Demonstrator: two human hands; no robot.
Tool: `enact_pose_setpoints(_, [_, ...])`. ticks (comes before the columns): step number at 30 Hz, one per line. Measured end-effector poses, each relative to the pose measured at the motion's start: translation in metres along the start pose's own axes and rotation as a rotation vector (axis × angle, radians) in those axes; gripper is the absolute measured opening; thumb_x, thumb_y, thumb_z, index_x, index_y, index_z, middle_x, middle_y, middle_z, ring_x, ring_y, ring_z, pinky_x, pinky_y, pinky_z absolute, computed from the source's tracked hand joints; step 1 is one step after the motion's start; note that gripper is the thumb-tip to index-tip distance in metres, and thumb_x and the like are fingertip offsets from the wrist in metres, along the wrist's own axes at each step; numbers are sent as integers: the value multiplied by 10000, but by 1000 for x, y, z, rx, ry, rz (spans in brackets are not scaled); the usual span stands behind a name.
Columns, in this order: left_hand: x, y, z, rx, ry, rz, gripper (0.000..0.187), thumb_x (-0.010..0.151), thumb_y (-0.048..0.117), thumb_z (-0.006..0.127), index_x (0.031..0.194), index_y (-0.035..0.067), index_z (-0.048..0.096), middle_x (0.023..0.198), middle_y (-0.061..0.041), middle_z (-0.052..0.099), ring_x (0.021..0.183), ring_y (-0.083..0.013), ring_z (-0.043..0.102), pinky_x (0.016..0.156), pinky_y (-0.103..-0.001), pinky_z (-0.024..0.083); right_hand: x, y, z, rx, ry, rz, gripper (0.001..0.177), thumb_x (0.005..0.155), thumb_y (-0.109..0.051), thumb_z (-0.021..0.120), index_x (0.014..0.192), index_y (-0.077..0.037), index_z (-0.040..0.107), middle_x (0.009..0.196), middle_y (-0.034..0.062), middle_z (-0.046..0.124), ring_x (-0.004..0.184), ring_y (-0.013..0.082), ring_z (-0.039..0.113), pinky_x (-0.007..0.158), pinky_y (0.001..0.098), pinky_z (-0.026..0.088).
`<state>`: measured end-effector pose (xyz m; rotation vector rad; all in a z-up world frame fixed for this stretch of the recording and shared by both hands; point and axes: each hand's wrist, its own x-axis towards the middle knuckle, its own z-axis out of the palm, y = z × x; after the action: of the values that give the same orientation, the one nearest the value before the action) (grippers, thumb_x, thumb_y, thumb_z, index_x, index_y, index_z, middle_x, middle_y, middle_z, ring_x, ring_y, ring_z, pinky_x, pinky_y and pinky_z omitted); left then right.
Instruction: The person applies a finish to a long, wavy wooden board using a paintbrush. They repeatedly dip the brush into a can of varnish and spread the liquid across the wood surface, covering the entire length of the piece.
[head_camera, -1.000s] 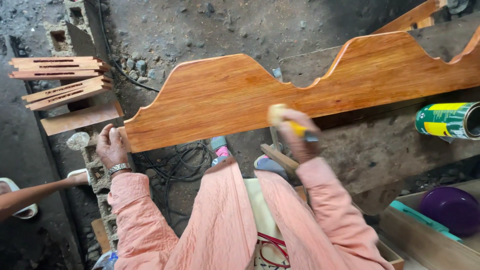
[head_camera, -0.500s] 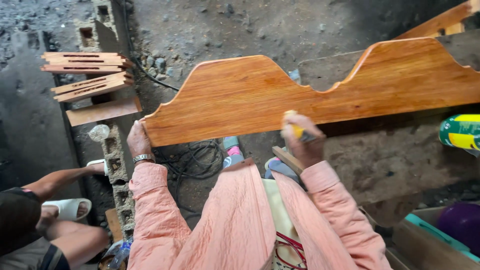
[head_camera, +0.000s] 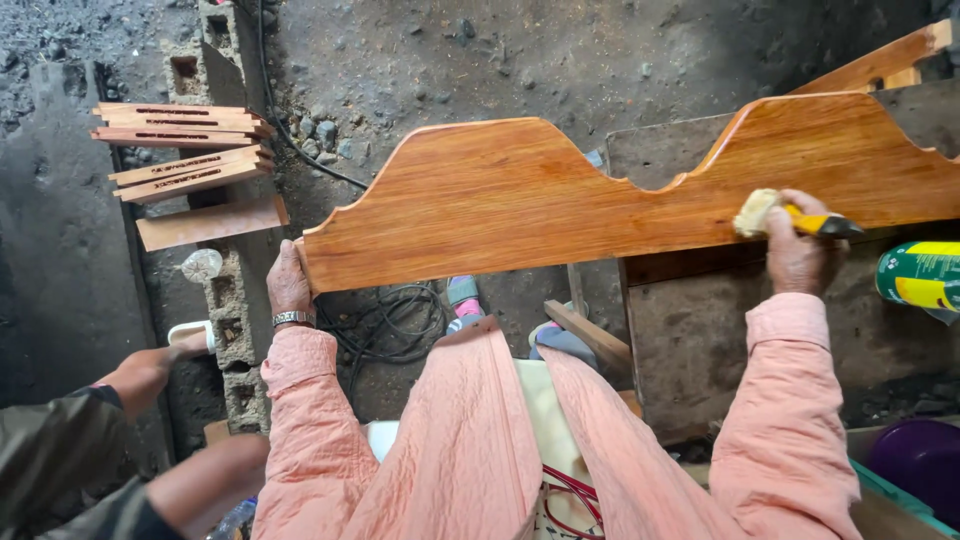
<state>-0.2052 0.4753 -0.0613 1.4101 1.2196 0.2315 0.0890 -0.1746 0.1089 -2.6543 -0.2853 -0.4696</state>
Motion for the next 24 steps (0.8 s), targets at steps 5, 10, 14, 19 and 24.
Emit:
enact_pose_setpoints(5, [-16,22,12,-46,103,-182,421,951,546,522,953,199,760,860,81,606,759,-68,520,655,-301,468,-7,-27,31,-4,21,29,212,1092,-249,638,1175,-115,780,1136,74,783,1015,316,730,855,444,535])
enact_pose_setpoints(10, [-2,-2,9,-36,84,-167,564,966,624,498,1069,160,802,901,64,663,780,-67,565,646,-309,498,-29,-215,76,394,-219,39,260,972,-125,554,1102,-38,762,1100,114,753,1017,252,690,922,371,516])
enact_pose_setpoints(14, [-10,11,8,-142,36,-174,491,971,591,495,989,165,740,822,34,636,676,-90,572,521,-317,487,-64,-343,129,460,-298,-214,228,934,-183,659,1115,-251,780,1131,-7,783,999,175,731,871,307,532])
enact_pose_setpoints(19, [-19,24,11,22,-24,-147,407,1004,465,591,706,251,414,760,86,444,726,-68,422,598,-302,386,-87,-390,164,524,-479,-342,247,915,-258,675,1145,-345,704,1211,-97,760,1008,113,756,797,292,586])
enact_pose_setpoints(24, [-17,12,7,-144,89,-168,371,1016,588,614,835,265,591,759,117,497,603,-14,457,411,-248,369,-38,-293,109,1143,-507,199,163,927,-140,696,1037,-43,768,1089,108,764,991,175,712,914,315,589])
